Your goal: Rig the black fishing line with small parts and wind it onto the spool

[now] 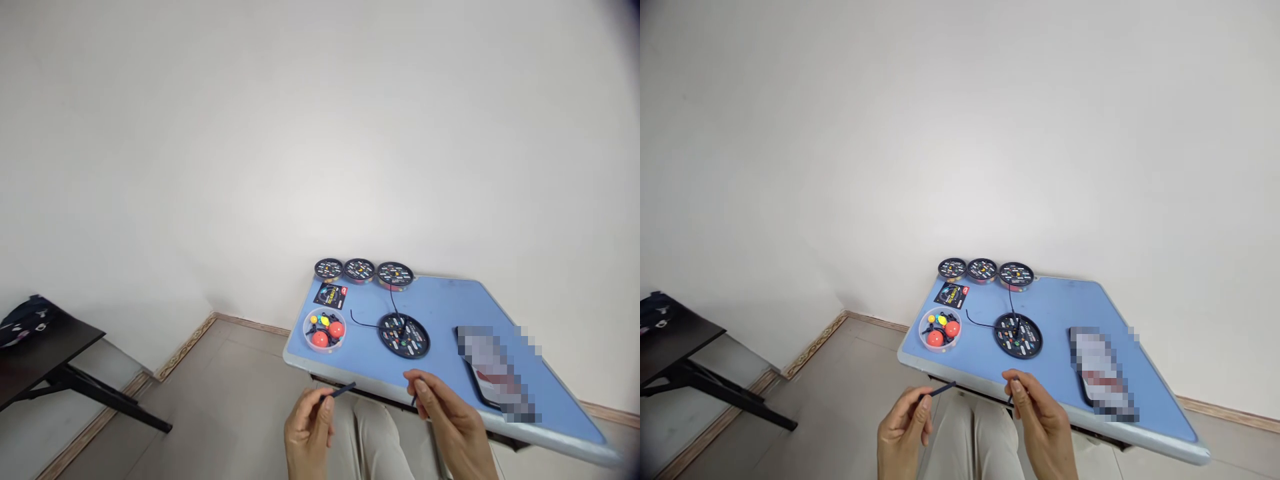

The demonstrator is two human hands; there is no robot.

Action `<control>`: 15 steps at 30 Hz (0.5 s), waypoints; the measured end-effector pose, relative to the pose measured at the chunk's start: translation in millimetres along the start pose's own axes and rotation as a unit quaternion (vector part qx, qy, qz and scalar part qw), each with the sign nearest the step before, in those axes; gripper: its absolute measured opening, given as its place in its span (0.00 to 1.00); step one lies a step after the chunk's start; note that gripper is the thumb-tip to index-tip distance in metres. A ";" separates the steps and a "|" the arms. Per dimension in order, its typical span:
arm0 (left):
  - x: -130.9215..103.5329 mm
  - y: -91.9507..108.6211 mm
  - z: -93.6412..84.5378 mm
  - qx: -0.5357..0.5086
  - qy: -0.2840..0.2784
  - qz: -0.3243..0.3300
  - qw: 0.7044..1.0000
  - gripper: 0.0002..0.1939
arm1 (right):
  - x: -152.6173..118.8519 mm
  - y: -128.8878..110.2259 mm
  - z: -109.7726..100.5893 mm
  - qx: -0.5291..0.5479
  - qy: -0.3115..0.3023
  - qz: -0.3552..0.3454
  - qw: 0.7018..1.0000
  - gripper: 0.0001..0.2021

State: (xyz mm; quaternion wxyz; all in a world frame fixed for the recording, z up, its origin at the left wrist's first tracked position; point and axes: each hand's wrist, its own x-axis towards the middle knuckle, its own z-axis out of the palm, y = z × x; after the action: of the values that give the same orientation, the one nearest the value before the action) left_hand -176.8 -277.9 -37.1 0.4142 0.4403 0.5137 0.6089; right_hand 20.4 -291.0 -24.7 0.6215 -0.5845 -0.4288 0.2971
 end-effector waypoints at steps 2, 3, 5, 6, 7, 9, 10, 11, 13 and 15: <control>9.0 -1.3 -10.7 0.028 0.032 0.021 0.999 0.21 | 6.2 7.3 11.4 -0.016 -0.054 -0.003 0.998 0.22; 13.6 -3.0 -16.6 0.041 0.043 0.030 0.998 0.21 | 10.5 10.0 18.8 -0.025 -0.076 -0.005 0.997 0.22; 22.4 -8.6 -29.3 0.066 0.060 0.044 0.995 0.21 | 21.6 12.4 36.2 -0.046 -0.109 -0.016 0.993 0.21; 26.3 -12.2 -35.8 0.077 0.066 0.048 0.994 0.21 | 28.5 12.2 45.6 -0.060 -0.122 -0.027 0.990 0.20; 29.7 -16.0 -42.0 0.086 0.071 0.051 0.992 0.21 | 36.1 11.3 55.0 -0.080 -0.136 -0.041 0.987 0.18; 34.5 -23.1 -52.9 0.094 0.082 0.051 0.991 0.21 | 52.4 8.1 73.4 -0.140 -0.162 -0.082 0.973 0.15; 35.9 -26.0 -57.3 0.094 0.087 0.050 0.991 0.21 | 60.6 6.1 82.2 -0.183 -0.170 -0.103 0.963 0.15; 36.6 -28.2 -60.8 0.091 0.088 0.047 0.991 0.21 | 68.3 4.1 90.6 -0.232 -0.173 -0.120 0.950 0.14; 36.4 -30.6 -65.4 0.080 0.093 0.042 0.992 0.22 | 81.2 0.4 106.5 -0.333 -0.178 -0.137 0.916 0.12; 34.9 -31.1 -67.3 0.069 0.103 0.039 0.992 0.21 | 89.9 -2.2 121.4 -0.423 -0.191 -0.134 0.876 0.13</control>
State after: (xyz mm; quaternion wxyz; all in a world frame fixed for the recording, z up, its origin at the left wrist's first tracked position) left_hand -249.3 -258.0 -69.7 0.3035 0.4228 0.5767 0.6297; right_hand -45.8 -155.7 -12.0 0.2549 -0.6608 -0.6978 0.1073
